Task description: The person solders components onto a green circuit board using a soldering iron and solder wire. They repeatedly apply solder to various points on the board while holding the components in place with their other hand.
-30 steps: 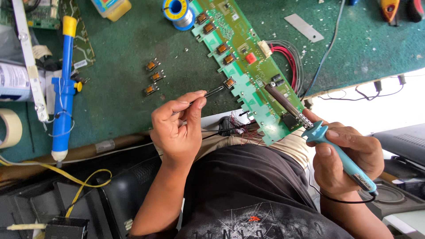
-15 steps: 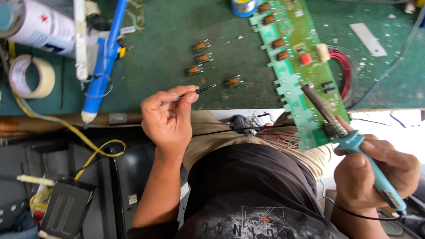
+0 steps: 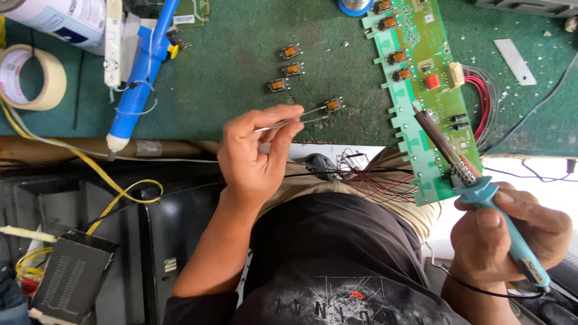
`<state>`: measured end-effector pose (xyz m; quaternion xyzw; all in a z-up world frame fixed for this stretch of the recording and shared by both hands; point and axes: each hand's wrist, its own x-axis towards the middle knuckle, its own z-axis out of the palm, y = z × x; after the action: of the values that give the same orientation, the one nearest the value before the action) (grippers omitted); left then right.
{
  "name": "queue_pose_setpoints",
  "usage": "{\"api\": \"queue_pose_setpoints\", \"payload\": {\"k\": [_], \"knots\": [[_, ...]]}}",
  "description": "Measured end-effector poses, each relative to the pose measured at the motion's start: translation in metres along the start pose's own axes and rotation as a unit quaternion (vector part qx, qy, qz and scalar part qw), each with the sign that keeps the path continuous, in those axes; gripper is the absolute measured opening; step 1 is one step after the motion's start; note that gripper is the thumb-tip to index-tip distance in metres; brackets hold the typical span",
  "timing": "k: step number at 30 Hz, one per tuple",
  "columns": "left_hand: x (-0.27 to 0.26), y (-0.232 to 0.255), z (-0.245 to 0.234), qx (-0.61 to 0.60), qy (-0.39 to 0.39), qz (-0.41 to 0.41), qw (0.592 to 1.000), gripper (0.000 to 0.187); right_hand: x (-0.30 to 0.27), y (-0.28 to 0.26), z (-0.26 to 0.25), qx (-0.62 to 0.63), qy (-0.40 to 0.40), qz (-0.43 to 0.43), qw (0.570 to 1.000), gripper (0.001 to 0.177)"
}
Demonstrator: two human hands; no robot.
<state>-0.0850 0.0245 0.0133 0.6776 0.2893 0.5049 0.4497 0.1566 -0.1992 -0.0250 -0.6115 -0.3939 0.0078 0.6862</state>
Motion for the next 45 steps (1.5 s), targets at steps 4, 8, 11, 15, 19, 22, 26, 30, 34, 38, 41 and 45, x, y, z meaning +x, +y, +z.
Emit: {"api": "queue_pose_setpoints", "payload": {"k": [4,8,11,15,19,22,26,30,34,38,41,45], "knots": [[0.005,0.005,0.003,-0.084,0.015,0.009,0.996,0.026,-0.001,-0.005,-0.004,0.031,0.013,0.015,0.999,0.030],[0.023,0.032,-0.008,-0.065,-0.025,-0.054,0.996,0.035,0.000,-0.007,-0.006,0.013,0.023,0.024,0.999,0.030],[0.036,0.035,-0.006,0.200,-0.147,-0.084,0.965,0.044,0.003,-0.010,-0.004,0.034,0.027,0.028,0.999,0.030],[0.047,0.013,0.009,0.255,-0.194,-0.044,0.946,0.054,0.006,-0.008,-0.003,0.028,0.026,-0.020,0.999,0.028],[0.050,0.009,0.020,0.307,-0.239,-0.028,0.921,0.065,0.001,-0.011,-0.011,0.007,0.039,0.005,0.999,0.032],[0.051,0.005,0.026,0.330,-0.240,-0.038,0.912,0.065,0.009,-0.009,-0.006,0.004,0.036,-0.007,0.999,0.027],[0.042,0.001,0.023,0.342,-0.204,0.025,0.917,0.065,0.016,-0.015,0.003,0.030,0.021,-0.025,0.999,0.022],[0.041,0.009,0.006,0.338,-0.180,-0.031,0.923,0.067,0.008,-0.002,-0.014,0.010,0.033,-0.022,0.999,0.026],[0.047,0.024,-0.031,0.329,-0.126,-0.083,0.932,0.066,0.000,0.002,-0.020,-0.044,0.063,-0.014,0.997,0.033],[0.060,0.025,-0.061,0.352,-0.155,-0.130,0.914,0.060,-0.017,0.029,-0.038,-0.014,0.082,0.030,0.996,0.036],[0.063,0.012,-0.070,0.346,-0.185,-0.098,0.915,0.053,-0.016,0.030,-0.036,-0.018,0.066,0.043,0.997,0.035],[0.062,0.009,-0.071,0.332,-0.146,-0.079,0.929,0.045,-0.015,0.027,-0.032,-0.019,0.066,0.030,0.997,0.038]]}}
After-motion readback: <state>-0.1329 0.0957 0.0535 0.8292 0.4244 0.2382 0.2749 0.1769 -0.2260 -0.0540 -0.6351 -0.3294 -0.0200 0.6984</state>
